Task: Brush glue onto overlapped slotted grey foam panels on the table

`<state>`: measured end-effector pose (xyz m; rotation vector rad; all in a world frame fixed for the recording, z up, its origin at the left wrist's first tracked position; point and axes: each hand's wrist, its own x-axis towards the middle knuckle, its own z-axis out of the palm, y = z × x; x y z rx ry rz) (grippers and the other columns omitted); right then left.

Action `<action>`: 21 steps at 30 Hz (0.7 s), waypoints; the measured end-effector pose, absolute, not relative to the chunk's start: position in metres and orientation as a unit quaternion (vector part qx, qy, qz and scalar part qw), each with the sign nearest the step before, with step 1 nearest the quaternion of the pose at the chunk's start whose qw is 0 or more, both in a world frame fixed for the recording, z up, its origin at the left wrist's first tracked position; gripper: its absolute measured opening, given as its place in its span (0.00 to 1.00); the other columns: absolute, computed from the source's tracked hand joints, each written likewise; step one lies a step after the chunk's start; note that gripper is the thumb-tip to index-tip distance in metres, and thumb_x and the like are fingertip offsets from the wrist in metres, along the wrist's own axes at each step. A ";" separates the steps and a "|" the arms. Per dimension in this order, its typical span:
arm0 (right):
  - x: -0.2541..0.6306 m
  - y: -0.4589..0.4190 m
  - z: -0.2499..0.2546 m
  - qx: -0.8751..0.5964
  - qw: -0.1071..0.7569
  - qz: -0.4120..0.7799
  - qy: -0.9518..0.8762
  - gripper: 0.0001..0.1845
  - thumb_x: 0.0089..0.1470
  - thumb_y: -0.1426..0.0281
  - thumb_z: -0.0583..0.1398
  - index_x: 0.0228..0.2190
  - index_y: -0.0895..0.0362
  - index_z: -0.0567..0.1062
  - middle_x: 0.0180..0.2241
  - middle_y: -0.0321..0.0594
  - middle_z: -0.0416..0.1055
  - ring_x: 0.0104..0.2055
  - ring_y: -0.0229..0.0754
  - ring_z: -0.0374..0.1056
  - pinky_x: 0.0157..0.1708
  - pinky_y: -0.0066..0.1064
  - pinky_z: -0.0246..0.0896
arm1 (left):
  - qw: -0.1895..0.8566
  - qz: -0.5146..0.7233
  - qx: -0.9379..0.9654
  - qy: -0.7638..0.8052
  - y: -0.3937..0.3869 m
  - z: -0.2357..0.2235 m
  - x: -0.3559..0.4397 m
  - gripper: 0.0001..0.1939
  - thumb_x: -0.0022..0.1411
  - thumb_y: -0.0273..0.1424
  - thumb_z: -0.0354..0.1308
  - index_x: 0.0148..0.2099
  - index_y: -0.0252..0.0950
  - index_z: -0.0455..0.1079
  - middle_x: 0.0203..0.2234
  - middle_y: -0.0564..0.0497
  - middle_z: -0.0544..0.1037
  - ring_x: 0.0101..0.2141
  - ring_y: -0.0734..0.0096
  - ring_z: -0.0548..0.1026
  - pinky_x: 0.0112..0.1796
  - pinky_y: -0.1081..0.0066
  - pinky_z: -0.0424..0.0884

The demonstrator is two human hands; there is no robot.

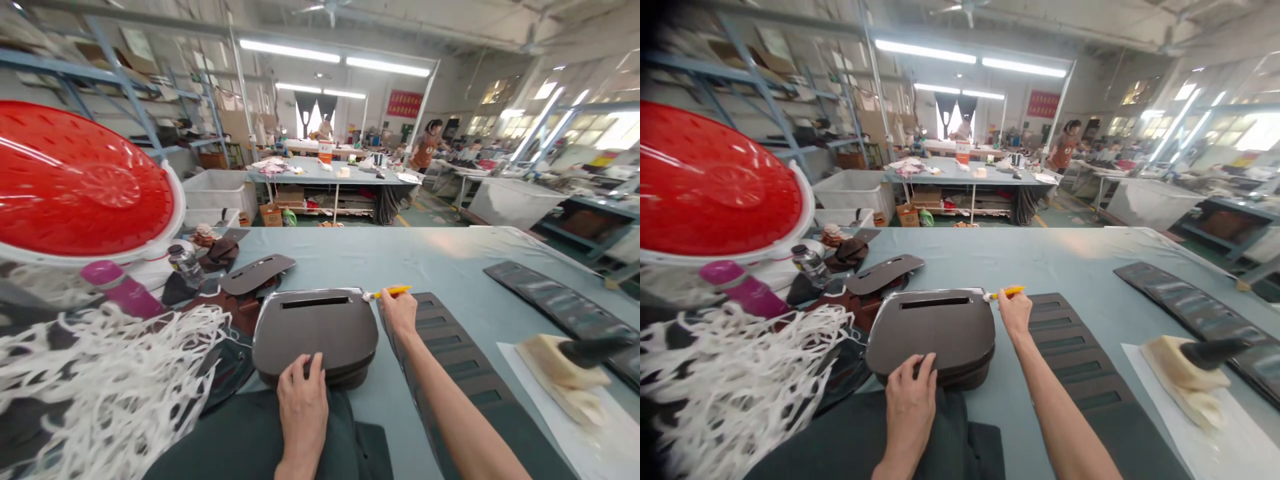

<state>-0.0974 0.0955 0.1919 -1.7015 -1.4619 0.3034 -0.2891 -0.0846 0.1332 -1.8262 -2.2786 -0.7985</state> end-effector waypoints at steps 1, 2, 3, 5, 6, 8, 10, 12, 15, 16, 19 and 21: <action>-0.092 0.083 0.192 -0.679 0.424 0.114 -0.589 0.16 0.49 0.61 0.52 0.22 0.57 0.75 0.17 0.39 0.72 0.24 0.43 0.70 0.31 0.30 0.59 | 0.054 -0.263 -0.602 -0.752 -0.085 0.135 -0.287 0.18 0.63 0.30 0.47 0.53 0.42 0.69 0.47 0.43 0.68 0.45 0.56 0.63 0.46 0.56 0.64; -0.088 0.069 0.192 -0.677 0.423 0.104 -0.593 0.15 0.50 0.61 0.53 0.22 0.57 0.74 0.18 0.38 0.72 0.24 0.42 0.69 0.30 0.29 0.59 | 0.047 -0.264 -0.601 -0.753 -0.085 0.136 -0.285 0.18 0.63 0.30 0.47 0.53 0.42 0.69 0.47 0.43 0.68 0.45 0.56 0.63 0.46 0.55 0.64; -0.085 0.052 0.192 -0.676 0.421 0.093 -0.597 0.15 0.50 0.61 0.53 0.22 0.56 0.73 0.18 0.38 0.72 0.23 0.41 0.69 0.29 0.28 0.58 | 0.037 -0.268 -0.599 -0.754 -0.086 0.138 -0.284 0.18 0.63 0.31 0.47 0.53 0.42 0.69 0.47 0.43 0.68 0.46 0.56 0.63 0.46 0.55 0.64; -0.081 0.015 0.193 -0.670 0.419 0.071 -0.609 0.14 0.51 0.61 0.54 0.21 0.55 0.71 0.17 0.35 0.70 0.21 0.40 0.67 0.26 0.27 0.56 | 0.004 -0.284 -0.593 -0.753 -0.088 0.144 -0.286 0.18 0.63 0.32 0.47 0.53 0.42 0.69 0.47 0.43 0.68 0.46 0.55 0.64 0.47 0.54 0.63; -0.081 -0.002 0.194 -0.664 0.421 0.064 -0.614 0.14 0.51 0.60 0.54 0.21 0.55 0.70 0.16 0.34 0.68 0.20 0.39 0.65 0.25 0.27 0.55 | -0.025 -0.298 -0.594 -0.747 -0.089 0.147 -0.289 0.17 0.63 0.33 0.47 0.52 0.42 0.69 0.47 0.43 0.69 0.47 0.56 0.64 0.47 0.54 0.63; -0.091 -0.030 0.198 -0.645 0.444 0.064 -0.619 0.14 0.52 0.61 0.55 0.21 0.55 0.69 0.15 0.32 0.66 0.18 0.36 0.63 0.23 0.26 0.54 | -0.119 -0.343 -0.592 -0.720 -0.089 0.155 -0.305 0.17 0.64 0.35 0.46 0.52 0.42 0.69 0.47 0.45 0.71 0.47 0.59 0.66 0.50 0.55 0.62; -0.120 -0.047 0.201 -0.604 0.477 0.107 -0.630 0.12 0.53 0.62 0.57 0.22 0.55 0.69 0.17 0.32 0.67 0.19 0.35 0.63 0.23 0.25 0.56 | -0.228 -0.409 -0.552 -0.690 -0.086 0.164 -0.329 0.18 0.65 0.37 0.44 0.53 0.40 0.67 0.47 0.46 0.72 0.48 0.64 0.69 0.51 0.59 0.63; -0.165 -0.056 0.201 -0.528 0.492 0.199 -0.663 0.09 0.54 0.65 0.57 0.26 0.55 0.71 0.21 0.34 0.70 0.21 0.35 0.65 0.25 0.25 0.59 | -0.288 -0.476 -0.481 -0.678 -0.079 0.173 -0.358 0.20 0.65 0.39 0.42 0.53 0.38 0.65 0.47 0.46 0.74 0.48 0.66 0.71 0.51 0.62 0.63; -0.237 -0.063 0.193 -0.389 0.475 0.311 -0.725 0.07 0.55 0.68 0.56 0.32 0.55 0.74 0.29 0.37 0.74 0.28 0.36 0.69 0.30 0.25 0.63 | -0.295 -0.506 -0.432 -0.685 -0.066 0.180 -0.396 0.21 0.64 0.41 0.42 0.53 0.36 0.64 0.46 0.45 0.75 0.48 0.66 0.72 0.50 0.62 0.64; -0.252 -0.065 0.189 -0.360 0.468 0.325 -0.739 0.07 0.55 0.69 0.56 0.32 0.55 0.74 0.30 0.38 0.74 0.29 0.37 0.70 0.32 0.26 0.64 | -0.295 -0.490 -0.437 -0.694 -0.062 0.180 -0.405 0.21 0.64 0.41 0.42 0.52 0.36 0.64 0.45 0.45 0.76 0.47 0.66 0.73 0.50 0.62 0.64; -0.245 -0.066 0.175 -0.362 0.451 0.326 -0.748 0.06 0.55 0.69 0.56 0.32 0.55 0.74 0.28 0.37 0.74 0.27 0.36 0.69 0.29 0.26 0.64 | -0.277 -0.407 -0.469 -0.734 -0.054 0.174 -0.418 0.19 0.65 0.39 0.41 0.50 0.37 0.65 0.41 0.47 0.78 0.45 0.65 0.73 0.49 0.60 0.64; -0.200 -0.065 0.170 -0.417 0.449 0.296 -0.733 0.06 0.54 0.68 0.57 0.31 0.55 0.74 0.26 0.36 0.73 0.23 0.35 0.68 0.26 0.25 0.63 | -0.251 -0.371 -0.497 -0.743 -0.054 0.169 -0.418 0.18 0.65 0.37 0.40 0.50 0.38 0.66 0.42 0.48 0.77 0.46 0.66 0.72 0.50 0.61 0.63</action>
